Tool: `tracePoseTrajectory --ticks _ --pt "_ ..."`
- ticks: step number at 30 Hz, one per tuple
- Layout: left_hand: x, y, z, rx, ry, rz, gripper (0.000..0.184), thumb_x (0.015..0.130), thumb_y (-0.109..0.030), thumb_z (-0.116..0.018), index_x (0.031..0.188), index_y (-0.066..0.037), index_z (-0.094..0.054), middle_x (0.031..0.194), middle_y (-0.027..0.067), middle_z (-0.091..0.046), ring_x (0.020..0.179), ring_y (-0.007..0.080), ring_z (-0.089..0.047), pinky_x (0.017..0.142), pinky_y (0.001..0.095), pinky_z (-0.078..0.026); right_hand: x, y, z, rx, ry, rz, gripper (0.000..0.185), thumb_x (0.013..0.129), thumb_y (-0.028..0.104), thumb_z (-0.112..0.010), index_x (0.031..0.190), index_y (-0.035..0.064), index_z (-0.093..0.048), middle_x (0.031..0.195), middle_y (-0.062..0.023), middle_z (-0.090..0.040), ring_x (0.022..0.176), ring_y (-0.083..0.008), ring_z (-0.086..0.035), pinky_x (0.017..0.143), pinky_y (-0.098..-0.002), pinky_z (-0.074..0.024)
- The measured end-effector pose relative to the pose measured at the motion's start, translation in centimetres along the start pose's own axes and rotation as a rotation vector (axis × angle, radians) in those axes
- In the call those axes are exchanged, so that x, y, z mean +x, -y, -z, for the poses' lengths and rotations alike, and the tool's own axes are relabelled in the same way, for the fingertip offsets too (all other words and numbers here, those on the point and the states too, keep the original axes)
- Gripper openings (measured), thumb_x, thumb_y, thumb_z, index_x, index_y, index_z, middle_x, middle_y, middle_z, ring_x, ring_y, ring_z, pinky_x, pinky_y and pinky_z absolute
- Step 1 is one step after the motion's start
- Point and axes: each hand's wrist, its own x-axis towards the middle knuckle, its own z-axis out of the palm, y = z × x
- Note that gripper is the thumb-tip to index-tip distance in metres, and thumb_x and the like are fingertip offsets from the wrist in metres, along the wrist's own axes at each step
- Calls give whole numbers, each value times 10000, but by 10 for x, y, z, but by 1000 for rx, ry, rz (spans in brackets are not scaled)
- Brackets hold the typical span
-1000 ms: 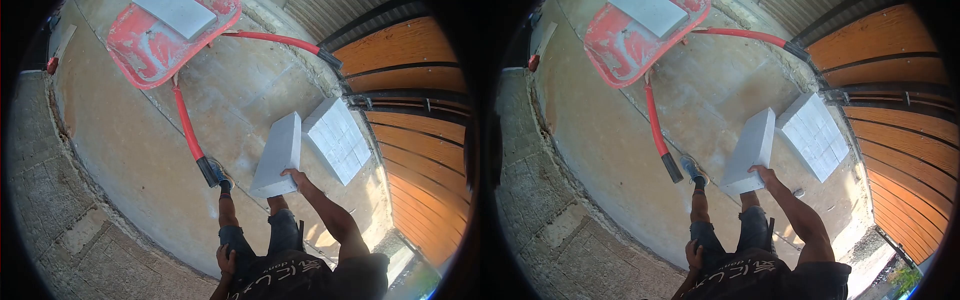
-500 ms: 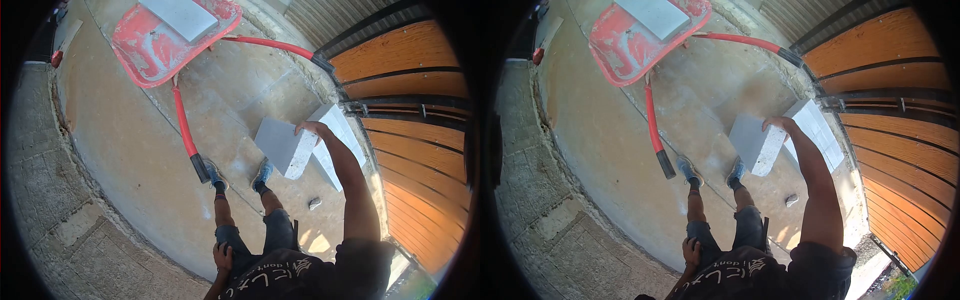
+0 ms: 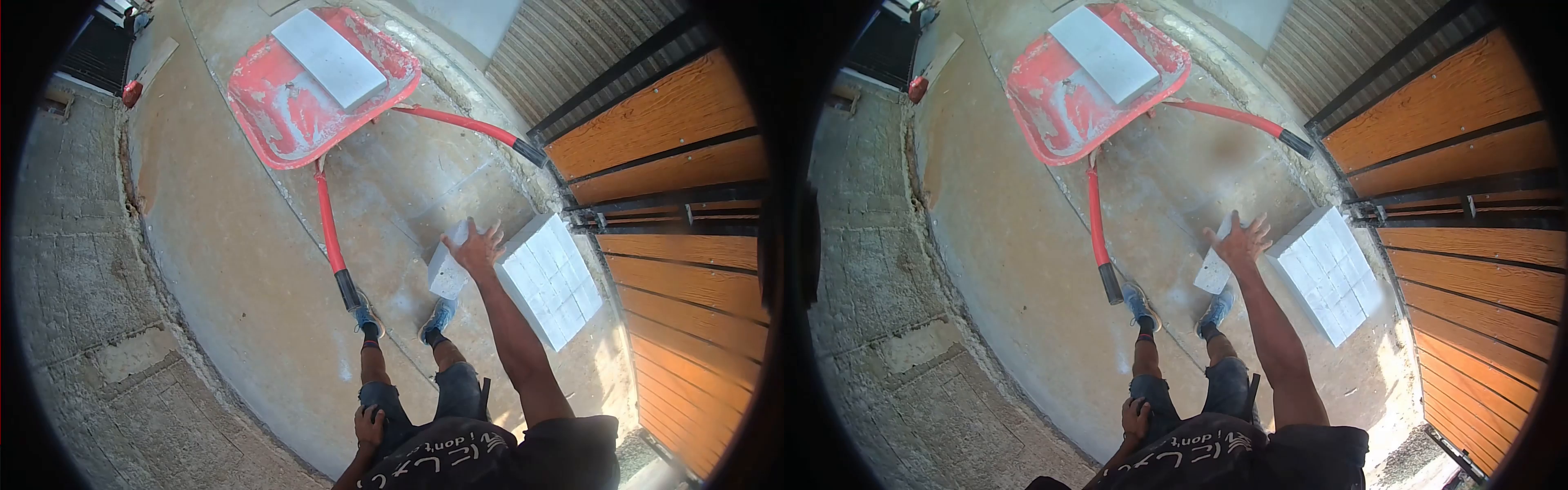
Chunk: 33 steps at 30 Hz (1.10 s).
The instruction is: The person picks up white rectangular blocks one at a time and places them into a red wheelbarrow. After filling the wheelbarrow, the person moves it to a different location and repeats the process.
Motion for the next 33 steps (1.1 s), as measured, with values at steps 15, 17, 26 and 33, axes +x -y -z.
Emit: tracePoseTrajectory --ticks 15,17,26,33 --pt "-45 113 15 -344 -199 237 381 856 -325 -493 1056 -22 -610 1043 150 -628 955 295 -587 875 364 -435 -26 -62 -62 481 -247 -448 1325 502 289 -826 1375 -32 118 1322 -321 -288 1240 -453 -303 1015 -419 -334" --pt "-71 118 12 -689 -197 546 357 838 -306 -522 1044 -31 -619 994 114 -645 843 225 -607 788 331 -466 -23 -73 -55 450 -144 -447 1255 467 320 -832 1342 -68 -20 1261 -305 -378 1186 -412 -391 1000 -389 -357" --pt "-109 153 6 -624 -154 575 324 791 -239 -583 1062 -71 -640 952 82 -664 854 178 -612 771 306 -471 -58 -93 -73 436 -32 -292 868 448 225 -791 1116 -7 -287 1037 -213 -533 964 -364 -555 875 -397 -455" --pt "-79 163 31 -535 -142 402 311 792 -217 -562 1056 -74 -642 1036 108 -653 974 210 -607 847 307 -458 -166 -84 -85 83 88 266 951 521 259 -819 1213 4 -219 1036 -276 -556 974 -432 -556 874 -475 -436"
